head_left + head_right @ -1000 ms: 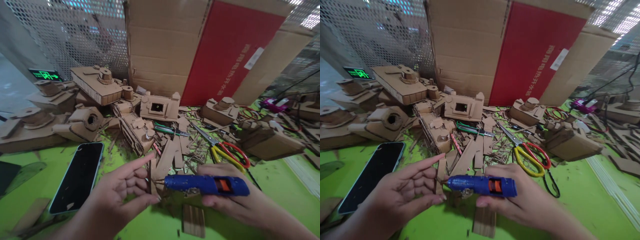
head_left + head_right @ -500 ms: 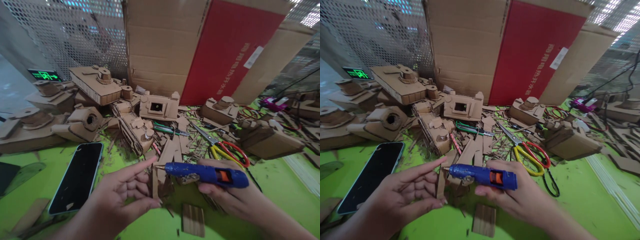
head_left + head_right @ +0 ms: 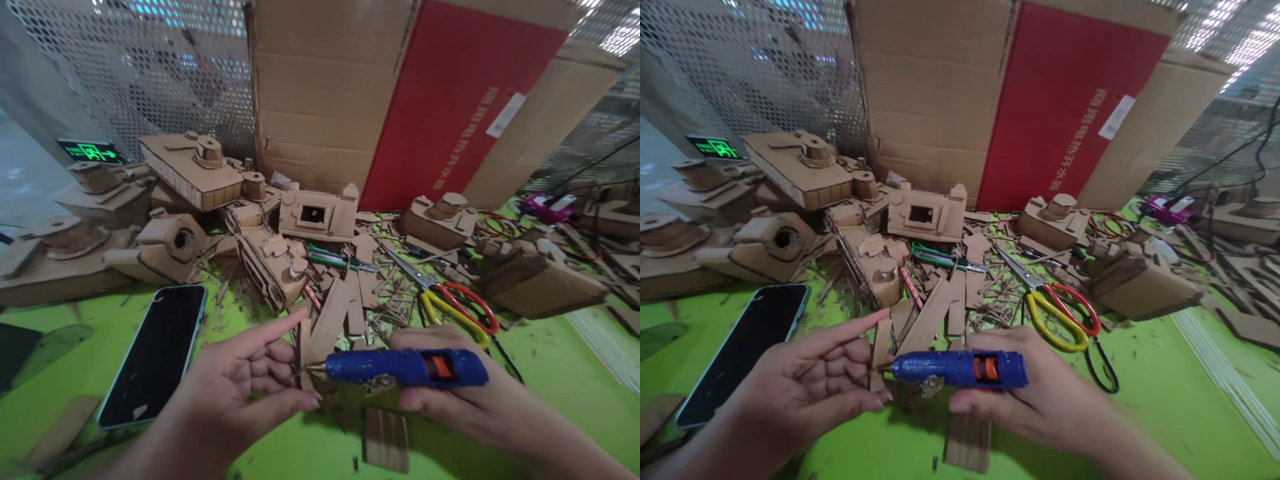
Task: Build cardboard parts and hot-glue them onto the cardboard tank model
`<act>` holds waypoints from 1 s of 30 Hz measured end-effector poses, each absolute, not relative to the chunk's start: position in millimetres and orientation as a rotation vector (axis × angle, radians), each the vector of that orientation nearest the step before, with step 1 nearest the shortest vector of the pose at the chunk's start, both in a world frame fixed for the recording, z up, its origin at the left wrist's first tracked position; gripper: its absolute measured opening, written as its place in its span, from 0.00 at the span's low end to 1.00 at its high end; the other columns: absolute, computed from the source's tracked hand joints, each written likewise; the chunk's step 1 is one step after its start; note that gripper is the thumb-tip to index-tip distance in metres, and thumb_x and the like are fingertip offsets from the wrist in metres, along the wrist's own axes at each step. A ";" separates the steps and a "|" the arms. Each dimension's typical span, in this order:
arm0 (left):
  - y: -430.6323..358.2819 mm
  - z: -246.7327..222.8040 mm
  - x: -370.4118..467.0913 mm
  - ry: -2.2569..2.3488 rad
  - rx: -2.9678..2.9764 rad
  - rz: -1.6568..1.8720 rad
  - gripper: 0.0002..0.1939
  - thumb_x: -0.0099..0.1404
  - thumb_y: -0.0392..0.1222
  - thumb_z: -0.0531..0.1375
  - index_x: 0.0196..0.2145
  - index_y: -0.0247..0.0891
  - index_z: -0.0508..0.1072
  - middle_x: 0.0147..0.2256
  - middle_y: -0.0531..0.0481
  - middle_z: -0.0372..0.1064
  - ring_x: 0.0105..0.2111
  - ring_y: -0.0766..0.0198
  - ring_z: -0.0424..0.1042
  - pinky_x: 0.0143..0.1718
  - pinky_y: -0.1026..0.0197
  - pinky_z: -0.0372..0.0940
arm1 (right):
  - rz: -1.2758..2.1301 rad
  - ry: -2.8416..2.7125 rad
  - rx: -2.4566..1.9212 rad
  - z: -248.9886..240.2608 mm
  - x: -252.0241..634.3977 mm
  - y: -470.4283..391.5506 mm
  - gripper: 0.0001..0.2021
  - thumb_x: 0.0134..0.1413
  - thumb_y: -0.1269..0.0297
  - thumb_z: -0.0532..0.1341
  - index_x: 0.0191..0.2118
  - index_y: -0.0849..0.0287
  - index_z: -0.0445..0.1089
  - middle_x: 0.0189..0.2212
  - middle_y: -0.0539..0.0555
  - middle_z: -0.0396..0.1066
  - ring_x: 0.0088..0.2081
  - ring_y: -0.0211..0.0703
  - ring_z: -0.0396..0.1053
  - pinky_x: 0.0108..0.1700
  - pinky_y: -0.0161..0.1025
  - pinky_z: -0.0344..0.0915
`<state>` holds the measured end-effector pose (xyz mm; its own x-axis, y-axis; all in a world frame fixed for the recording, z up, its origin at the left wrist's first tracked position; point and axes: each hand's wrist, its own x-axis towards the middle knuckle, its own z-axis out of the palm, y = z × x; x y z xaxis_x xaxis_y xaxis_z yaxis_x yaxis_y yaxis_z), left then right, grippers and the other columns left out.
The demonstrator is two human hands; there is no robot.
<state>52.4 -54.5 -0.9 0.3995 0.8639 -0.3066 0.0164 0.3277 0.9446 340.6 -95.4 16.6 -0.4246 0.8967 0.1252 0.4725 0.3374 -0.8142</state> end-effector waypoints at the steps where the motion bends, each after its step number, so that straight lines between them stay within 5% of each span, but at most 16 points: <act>1: -54.9 -0.9 52.6 1.001 1.107 0.702 0.41 0.49 0.36 0.82 0.61 0.44 0.82 0.33 0.50 0.85 0.30 0.65 0.83 0.34 0.70 0.80 | 0.926 -2.021 -1.219 16.1 340.2 -95.6 0.24 0.72 0.39 0.61 0.35 0.55 0.76 0.25 0.50 0.71 0.25 0.41 0.68 0.28 0.37 0.66; 7: -55.1 -0.8 54.5 0.953 1.133 0.671 0.42 0.52 0.34 0.81 0.63 0.47 0.80 0.32 0.52 0.86 0.30 0.66 0.83 0.35 0.71 0.79 | 0.723 -1.958 -1.334 11.4 339.9 -96.0 0.25 0.72 0.41 0.61 0.28 0.54 0.69 0.22 0.49 0.66 0.22 0.40 0.64 0.24 0.38 0.61; 22: -53.3 -2.2 55.4 0.934 1.132 0.745 0.39 0.52 0.34 0.81 0.61 0.49 0.82 0.33 0.51 0.86 0.30 0.66 0.84 0.35 0.72 0.80 | 0.855 -2.043 -1.225 16.1 340.4 -97.5 0.25 0.73 0.39 0.59 0.33 0.54 0.73 0.24 0.49 0.69 0.24 0.40 0.68 0.27 0.36 0.66; 30: -54.0 4.2 54.8 0.961 1.250 0.692 0.37 0.51 0.32 0.80 0.58 0.51 0.83 0.31 0.54 0.84 0.28 0.68 0.82 0.32 0.73 0.78 | 0.357 -1.930 -1.598 8.0 355.5 -92.0 0.21 0.74 0.46 0.59 0.30 0.52 0.68 0.19 0.46 0.64 0.20 0.40 0.61 0.23 0.37 0.58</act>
<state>54.8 -54.0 4.2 0.4555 0.8636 -0.2161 0.0686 0.2079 0.9757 355.5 -92.0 8.0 -0.0937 0.9568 0.2753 0.7952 0.2383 -0.5575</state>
